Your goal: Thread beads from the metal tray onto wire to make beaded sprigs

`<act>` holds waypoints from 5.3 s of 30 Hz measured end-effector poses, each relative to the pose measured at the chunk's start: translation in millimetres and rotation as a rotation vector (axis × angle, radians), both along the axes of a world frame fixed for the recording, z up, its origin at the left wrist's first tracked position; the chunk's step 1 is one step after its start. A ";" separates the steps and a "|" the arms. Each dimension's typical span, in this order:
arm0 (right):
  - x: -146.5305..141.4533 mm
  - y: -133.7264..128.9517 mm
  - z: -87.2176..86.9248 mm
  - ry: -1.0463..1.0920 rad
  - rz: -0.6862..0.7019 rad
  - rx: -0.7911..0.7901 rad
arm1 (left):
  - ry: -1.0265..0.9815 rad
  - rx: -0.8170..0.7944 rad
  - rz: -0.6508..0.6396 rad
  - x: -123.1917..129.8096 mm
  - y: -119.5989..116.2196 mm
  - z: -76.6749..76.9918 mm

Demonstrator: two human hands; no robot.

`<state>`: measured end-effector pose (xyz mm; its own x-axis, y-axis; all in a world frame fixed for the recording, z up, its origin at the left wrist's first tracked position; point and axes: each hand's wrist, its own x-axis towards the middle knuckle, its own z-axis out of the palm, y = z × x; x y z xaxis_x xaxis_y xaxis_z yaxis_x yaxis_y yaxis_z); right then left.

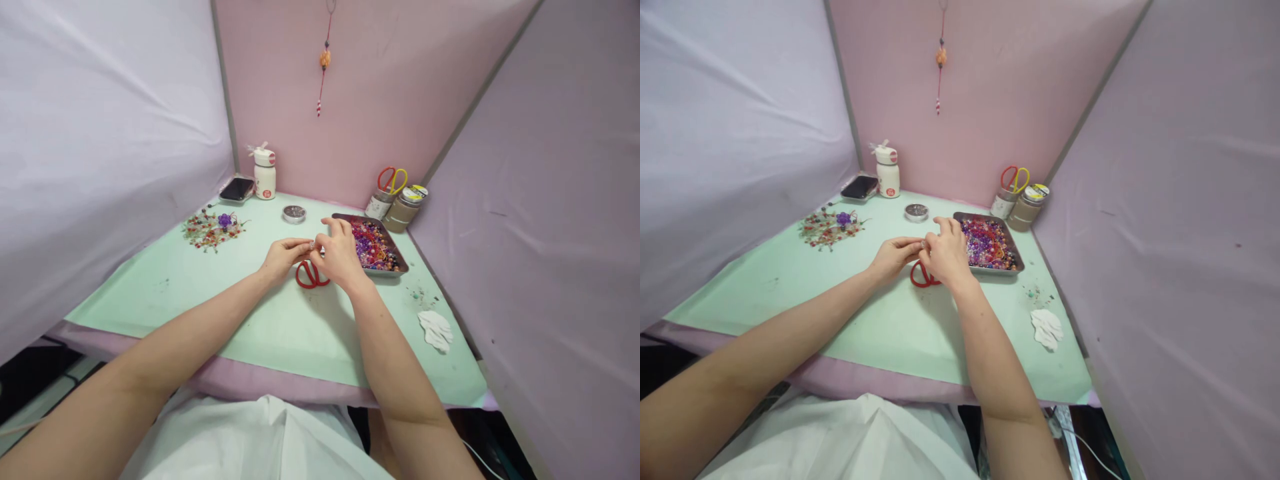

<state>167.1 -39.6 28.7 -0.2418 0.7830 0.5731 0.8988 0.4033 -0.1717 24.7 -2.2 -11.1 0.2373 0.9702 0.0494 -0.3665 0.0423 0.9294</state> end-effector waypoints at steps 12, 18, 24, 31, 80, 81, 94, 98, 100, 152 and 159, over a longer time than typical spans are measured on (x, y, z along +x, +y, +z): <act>0.6 0.7 -1.0 -0.023 0.005 0.006 | -0.008 0.014 -0.001 -1.9 4.1 -3.7; 1.0 1.4 -2.4 -0.039 0.001 0.000 | 0.049 0.049 0.012 -2.9 3.3 -1.7; 1.4 1.8 -2.7 -0.035 0.006 -0.006 | 0.121 0.088 0.021 -3.5 1.5 0.1; 3.3 9.8 -8.3 0.005 0.021 -0.040 | 0.133 0.102 0.031 -4.5 4.8 -3.8; 0.1 13.7 -13.4 0.073 -0.045 -0.107 | 0.165 0.010 0.096 -4.3 5.8 1.0; -0.5 13.9 -13.6 0.079 -0.043 -0.125 | 0.168 0.016 0.100 -4.6 6.4 0.4; -2.6 19.1 -17.0 0.109 -0.081 -0.139 | 0.195 0.062 0.190 -10.0 12.9 -1.2; 2.9 21.1 -16.7 0.098 -0.150 -0.124 | 0.175 0.032 0.277 -19.1 17.2 2.2; 5.0 21.8 -16.3 0.118 -0.152 -0.142 | 0.128 0.014 0.236 -20.1 17.2 2.7; 3.6 27.9 -21.0 0.809 0.164 -0.343 | -0.040 -0.046 0.008 -10.5 7.9 1.4; 8.3 25.2 -14.8 0.921 0.112 -0.426 | 0.041 0.036 -0.016 -8.0 8.9 -3.9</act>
